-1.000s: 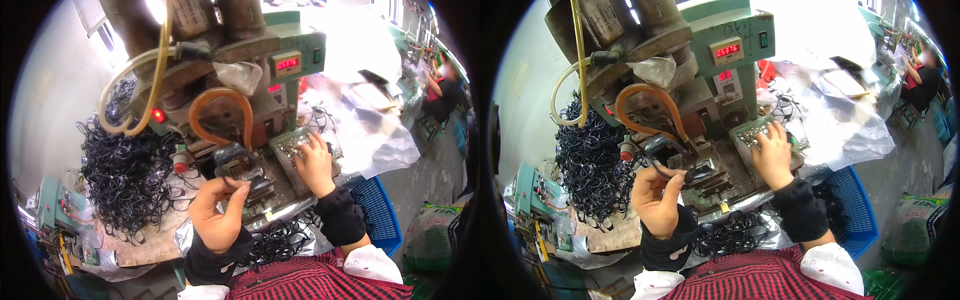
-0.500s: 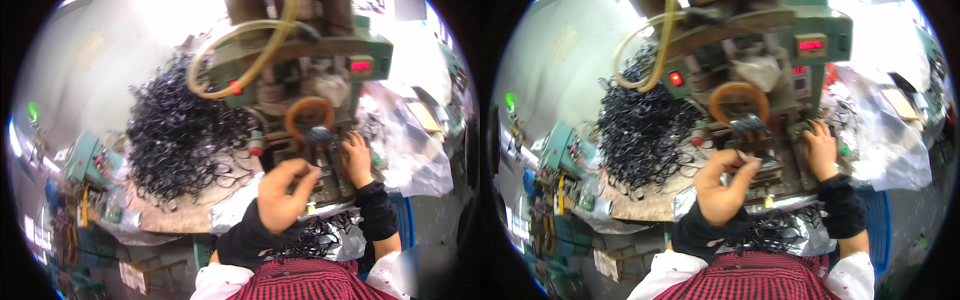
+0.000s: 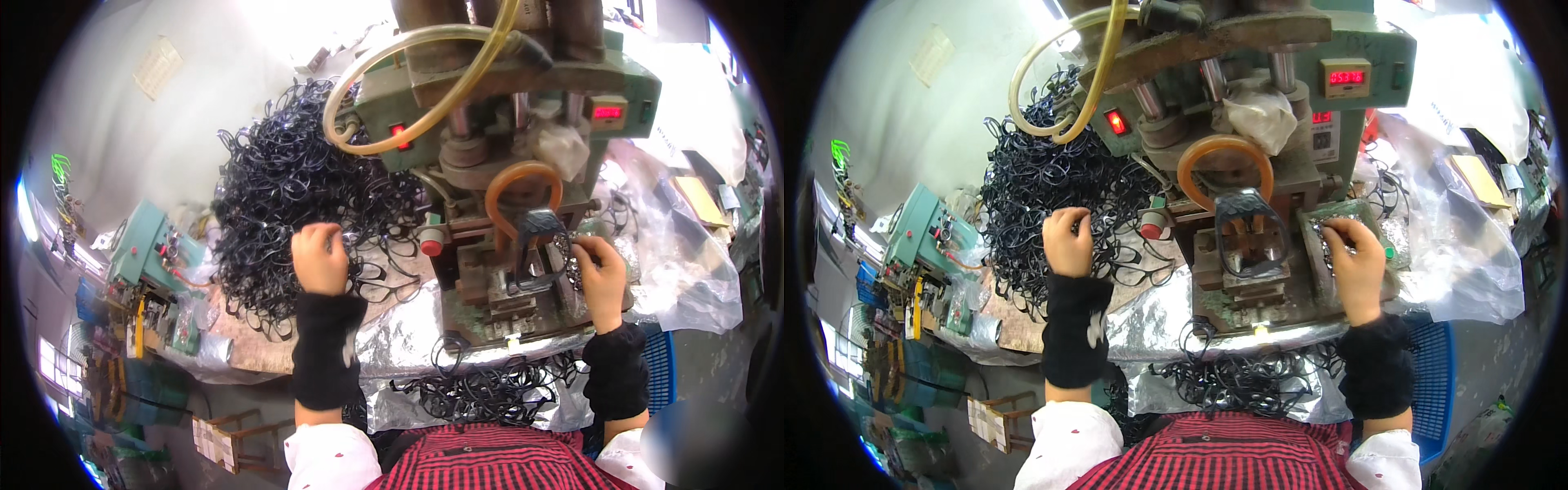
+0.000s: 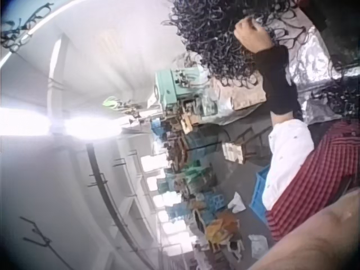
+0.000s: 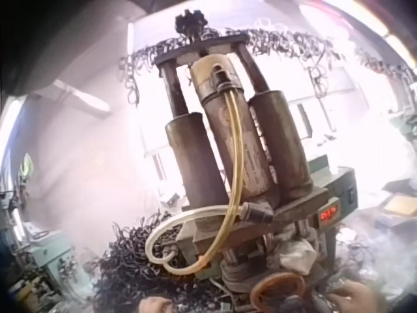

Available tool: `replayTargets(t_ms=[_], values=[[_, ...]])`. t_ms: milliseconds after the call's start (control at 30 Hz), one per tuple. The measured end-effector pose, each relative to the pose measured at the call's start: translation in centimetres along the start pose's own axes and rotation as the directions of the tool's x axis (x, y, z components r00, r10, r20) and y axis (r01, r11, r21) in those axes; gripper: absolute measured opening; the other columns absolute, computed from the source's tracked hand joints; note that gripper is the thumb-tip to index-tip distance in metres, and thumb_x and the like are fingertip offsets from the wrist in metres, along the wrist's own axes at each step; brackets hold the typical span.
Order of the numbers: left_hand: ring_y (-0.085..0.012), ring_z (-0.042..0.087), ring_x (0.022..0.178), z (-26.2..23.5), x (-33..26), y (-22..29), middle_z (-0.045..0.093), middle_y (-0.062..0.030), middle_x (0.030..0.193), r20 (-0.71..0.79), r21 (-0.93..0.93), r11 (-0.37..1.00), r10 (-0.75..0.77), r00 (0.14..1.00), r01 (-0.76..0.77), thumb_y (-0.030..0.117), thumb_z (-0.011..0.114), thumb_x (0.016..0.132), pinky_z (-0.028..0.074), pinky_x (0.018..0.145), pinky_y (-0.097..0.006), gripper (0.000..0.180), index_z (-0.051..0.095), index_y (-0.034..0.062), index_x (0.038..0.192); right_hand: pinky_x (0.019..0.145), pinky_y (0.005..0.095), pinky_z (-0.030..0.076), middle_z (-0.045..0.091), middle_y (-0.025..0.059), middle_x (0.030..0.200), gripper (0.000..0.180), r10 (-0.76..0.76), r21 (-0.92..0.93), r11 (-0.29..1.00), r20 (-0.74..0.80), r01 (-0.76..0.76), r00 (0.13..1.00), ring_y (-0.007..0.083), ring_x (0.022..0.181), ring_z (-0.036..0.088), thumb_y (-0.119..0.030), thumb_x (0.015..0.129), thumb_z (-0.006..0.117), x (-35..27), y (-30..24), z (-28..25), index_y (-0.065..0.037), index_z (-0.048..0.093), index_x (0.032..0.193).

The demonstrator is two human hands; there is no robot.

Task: The person repeatedly picks small metal pins and black wire loops, inserts them into a press machine, and removes the assembled components. The process is continuous and repetitive throughout the clip.

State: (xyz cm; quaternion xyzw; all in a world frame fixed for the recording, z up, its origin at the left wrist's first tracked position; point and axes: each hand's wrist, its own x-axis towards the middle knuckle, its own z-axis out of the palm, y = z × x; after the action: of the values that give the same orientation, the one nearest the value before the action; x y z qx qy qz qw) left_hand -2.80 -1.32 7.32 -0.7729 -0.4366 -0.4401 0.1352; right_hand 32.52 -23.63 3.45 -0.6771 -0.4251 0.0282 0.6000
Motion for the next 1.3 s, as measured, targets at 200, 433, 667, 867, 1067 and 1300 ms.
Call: replayTargets(t_ms=[200, 433, 667, 867, 1067, 1300], values=[[-0.0315, 0.059, 0.103, 7.3, 1.1, -4.3, 0.063, -0.0133, 0.109, 0.497, 0.570, 0.821, -0.316, 0.808, -0.029, 0.017, 0.075, 0.072, 0.052, 0.087, -0.040, 0.024, 0.074, -0.0001, 0.089, 0.074, 0.0246, 0.049, 0.068, 0.0048, 0.083, 0.013, 0.095, -0.030, 0.995, -0.032, -0.096, 0.995, 0.0098, 0.079, 0.062, -0.003, 0.087, 0.067, -1.9, 1.4, -1.7, 0.003, 0.065, 0.098], [-0.0362, 0.064, 0.096, 7.6, 2.4, -5.6, 0.065, -0.0182, 0.098, 0.768, 0.360, 0.922, -0.204, 0.607, -0.146, 0.007, 0.072, 0.071, 0.053, 0.085, -0.040, 0.018, 0.072, -0.0011, 0.087, 0.079, 0.0228, 0.046, 0.067, 0.0032, 0.093, 0.010, 0.188, -0.006, 0.981, -0.164, -0.192, 0.968, 0.0096, 0.087, 0.060, 0.001, 0.090, 0.061, -6.5, 3.0, -8.0, 0.003, 0.066, 0.098], [-0.0306, 0.060, 0.100, 6.0, 6.3, -0.8, 0.063, -0.0143, 0.100, 0.770, 0.341, 0.766, 0.104, 0.630, -0.544, 0.006, 0.062, 0.078, 0.054, 0.084, -0.039, 0.013, 0.073, 0.0027, 0.084, 0.077, 0.0320, 0.050, 0.069, 0.0127, 0.089, 0.017, -0.196, 0.087, 0.978, 0.073, 0.189, 0.978, 0.0248, 0.084, 0.066, 0.000, 0.080, 0.068, -1.4, -6.2, -1.0, 0.000, 0.070, 0.096], [-0.0291, 0.059, 0.101, 5.4, 5.0, -0.3, 0.062, -0.0135, 0.101, 0.740, 0.317, 0.811, 0.114, 0.663, -0.492, 0.015, 0.070, 0.072, 0.054, 0.082, -0.037, 0.015, 0.071, 0.0040, 0.083, 0.084, 0.0254, 0.049, 0.067, 0.0069, 0.096, 0.033, 0.118, 0.486, 0.853, 0.176, -0.190, 0.977, 0.0118, 0.093, 0.063, 0.002, 0.083, 0.068, -2.4, -5.8, 3.5, 0.003, 0.060, 0.115], [-0.0318, 0.066, 0.083, 3.3, 8.2, 0.2, 0.066, -0.0158, 0.084, 0.604, 0.308, 0.905, 0.053, 0.795, -0.294, 0.016, 0.075, 0.074, 0.053, 0.076, -0.043, 0.017, 0.066, 0.0036, 0.083, 0.082, 0.0245, 0.050, 0.066, 0.0065, 0.097, 0.043, 0.200, 0.635, 0.697, 0.274, -0.333, 0.941, 0.0114, 0.093, 0.063, 0.003, 0.082, 0.070, -2.2, -6.4, 3.6, 0.003, 0.056, 0.122], [-0.0176, 0.062, 0.068, 3.1, 3.6, -3.4, 0.061, -0.0067, 0.083, 0.811, -0.487, 0.247, -0.229, 0.539, 0.838, 0.012, 0.064, 0.092, 0.049, 0.056, -0.031, 0.010, 0.059, 0.0046, 0.096, 0.096, 0.0315, 0.047, 0.064, 0.0132, 0.115, 0.050, 0.064, 0.509, 0.839, 0.260, -0.193, 0.964, 0.0184, 0.104, 0.063, -0.003, 0.084, 0.067, -4.1, -10.3, 1.7, 0.003, 0.050, 0.131]])
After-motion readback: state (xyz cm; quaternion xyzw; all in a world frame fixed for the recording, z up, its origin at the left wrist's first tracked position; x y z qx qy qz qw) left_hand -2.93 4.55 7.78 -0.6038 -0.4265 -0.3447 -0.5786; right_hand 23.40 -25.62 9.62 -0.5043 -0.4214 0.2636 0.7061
